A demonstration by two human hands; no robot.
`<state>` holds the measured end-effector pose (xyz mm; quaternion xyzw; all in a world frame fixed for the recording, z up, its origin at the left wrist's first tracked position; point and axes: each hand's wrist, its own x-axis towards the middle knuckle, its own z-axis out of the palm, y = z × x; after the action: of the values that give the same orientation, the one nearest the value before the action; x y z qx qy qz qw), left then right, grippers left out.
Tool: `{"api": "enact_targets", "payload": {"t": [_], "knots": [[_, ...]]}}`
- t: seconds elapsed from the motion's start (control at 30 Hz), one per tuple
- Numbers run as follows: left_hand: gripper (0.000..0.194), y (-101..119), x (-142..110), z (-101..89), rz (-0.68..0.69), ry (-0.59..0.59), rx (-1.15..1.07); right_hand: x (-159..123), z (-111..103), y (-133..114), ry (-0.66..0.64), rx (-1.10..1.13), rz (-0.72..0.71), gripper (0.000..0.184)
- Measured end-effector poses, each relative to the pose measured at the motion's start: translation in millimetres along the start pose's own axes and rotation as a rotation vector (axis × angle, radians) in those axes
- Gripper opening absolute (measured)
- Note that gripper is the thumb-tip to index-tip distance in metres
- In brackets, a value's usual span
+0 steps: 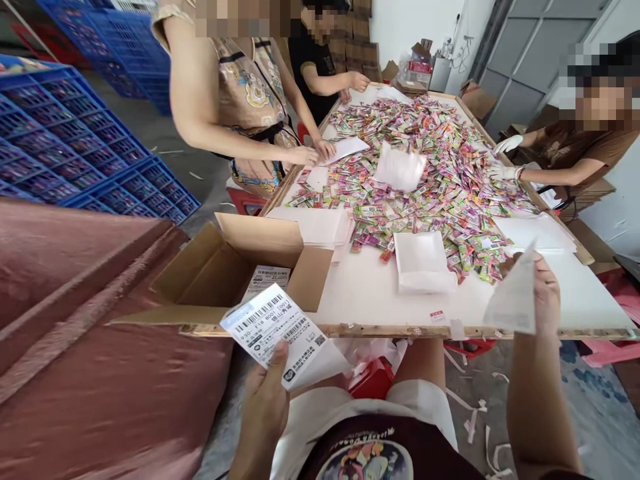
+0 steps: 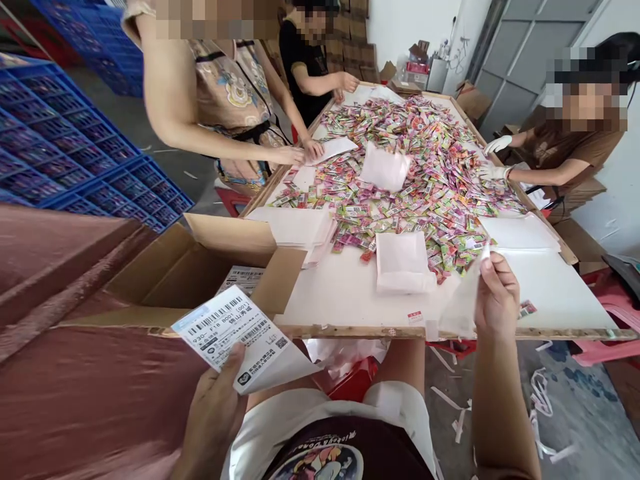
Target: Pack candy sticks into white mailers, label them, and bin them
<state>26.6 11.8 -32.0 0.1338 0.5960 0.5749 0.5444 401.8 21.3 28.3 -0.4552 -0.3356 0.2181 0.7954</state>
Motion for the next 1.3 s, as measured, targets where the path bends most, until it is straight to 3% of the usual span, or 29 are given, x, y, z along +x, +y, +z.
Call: {"api": "enact_targets", "payload": {"t": [0.1, 0.2, 0.27, 0.37, 0.47, 0.57, 0.63, 0.7, 0.77, 0.87, 0.93, 1.03, 1.13, 1.23, 1.3], "knots": [[0.025, -2, 1, -3.3, 0.004, 0.018, 0.007, 16, 5, 18, 0.035, 0.134, 0.083, 0.027], [0.028, -6, 4, -5.5, -0.001, 0.019, 0.024, 13, 6, 50, 0.085, 0.086, 0.112, 0.027], [0.033, -10, 6, -5.3, 0.005, 0.009, 0.031, 3, 5, 83, 0.194, -0.067, 0.102, 0.029], [0.036, -15, 10, -4.2, 0.022, -0.003, 0.052, -16, 4, 133, 0.292, -0.485, 0.187, 0.030], [0.035, -16, 13, -6.1, 0.041, -0.026, 0.085, -29, 5, 163, 0.174, -0.974, 0.251, 0.031], [0.036, -14, 14, -9.8, 0.047, -0.012, 0.097, -33, 11, 168, 0.167, -1.300, 0.130, 0.050], [0.038, -15, 15, -11.3, 0.033, 0.005, 0.097, -34, 20, 170, 0.139, -1.385, 0.044, 0.065], [0.041, -17, 16, -11.6, 0.022, -0.003, 0.111, -36, 34, 177, 0.002, -1.411, 0.025, 0.076], [0.044, -21, 17, -11.4, 0.029, -0.033, 0.147, -38, 48, 189, -0.122, -1.463, 0.088, 0.092], [0.052, -22, 18, -11.1, 0.060, -0.061, 0.199, -37, 58, 203, -0.192, -1.568, 0.244, 0.119], [0.059, -20, 19, -11.4, 0.056, -0.077, 0.222, -29, 60, 204, -0.249, -1.574, 0.340, 0.128], [0.066, -16, 19, -13.2, 0.055, -0.089, 0.279, 0, 73, 198, -0.344, -1.511, 0.287, 0.120], [0.068, -15, 19, -17.8, 0.110, -0.086, 0.300, 47, 104, 195, -0.368, -1.462, 0.173, 0.093], [0.066, -17, 17, -23.2, 0.183, -0.078, 0.279, 90, 132, 200, -0.364, -1.507, 0.349, 0.074], [0.069, -18, 14, -24.5, 0.182, -0.062, 0.275, 108, 140, 206, -0.374, -1.518, 0.454, 0.065]]}}
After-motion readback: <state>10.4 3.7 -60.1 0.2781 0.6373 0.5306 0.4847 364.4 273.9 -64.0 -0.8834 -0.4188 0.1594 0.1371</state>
